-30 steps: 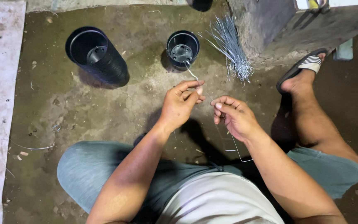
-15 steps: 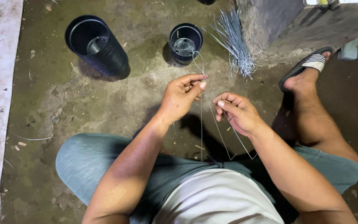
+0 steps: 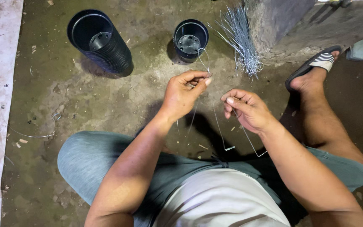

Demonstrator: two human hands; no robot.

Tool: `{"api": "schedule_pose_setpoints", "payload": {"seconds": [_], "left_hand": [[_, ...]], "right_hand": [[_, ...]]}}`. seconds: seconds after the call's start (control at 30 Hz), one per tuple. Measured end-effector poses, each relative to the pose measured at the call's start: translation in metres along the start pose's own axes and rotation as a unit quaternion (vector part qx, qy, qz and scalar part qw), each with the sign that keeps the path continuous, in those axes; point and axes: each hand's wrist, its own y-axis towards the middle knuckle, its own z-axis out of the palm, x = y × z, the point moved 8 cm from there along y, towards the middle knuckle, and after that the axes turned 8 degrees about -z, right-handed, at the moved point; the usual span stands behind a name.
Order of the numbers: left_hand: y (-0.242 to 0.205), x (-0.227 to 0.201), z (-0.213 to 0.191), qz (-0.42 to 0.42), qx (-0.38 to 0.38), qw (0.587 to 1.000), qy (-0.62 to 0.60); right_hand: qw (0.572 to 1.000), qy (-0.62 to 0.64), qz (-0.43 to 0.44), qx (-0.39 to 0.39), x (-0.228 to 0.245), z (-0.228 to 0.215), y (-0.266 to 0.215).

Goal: The person sits on the floor and threads metal wire through holes in black plastic plant pots. They bend and twist the wire ends to secure them, then place the finished pots into a stack.

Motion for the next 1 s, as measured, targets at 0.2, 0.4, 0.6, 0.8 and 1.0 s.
{"api": "schedule_pose_setpoints", "payload": {"seconds": [0.2,0.4,0.6,0.8,1.0], "left_hand": [[-0.008,-0.029,-0.006,0.084,-0.054,0.988,0.121],[-0.021,-0.045,-0.001,0.14,-0.149,0.946,0.251],[-0.008,-0.023,-0.003,0.103,-0.048,0.98,0.162],[-0.002,0.009,-0.002,-0.017,0.01,0.999,0.039],[0.001,0.017,-0.008,-0.015,-0.034,0.999,0.011]], "right_hand": [[1.0,-0.001,0.015,0.005,0.01,0.003,0.0],[0.998,-0.021,0.044,0.041,-0.011,0.046,-0.009],[0.971,-0.236,0.007,0.018,-0.005,0.032,0.0],[0.957,-0.291,-0.021,-0.013,0.001,0.026,0.0],[0.797,-0.553,-0.24,-0.037,0.047,0.059,-0.02]]}}
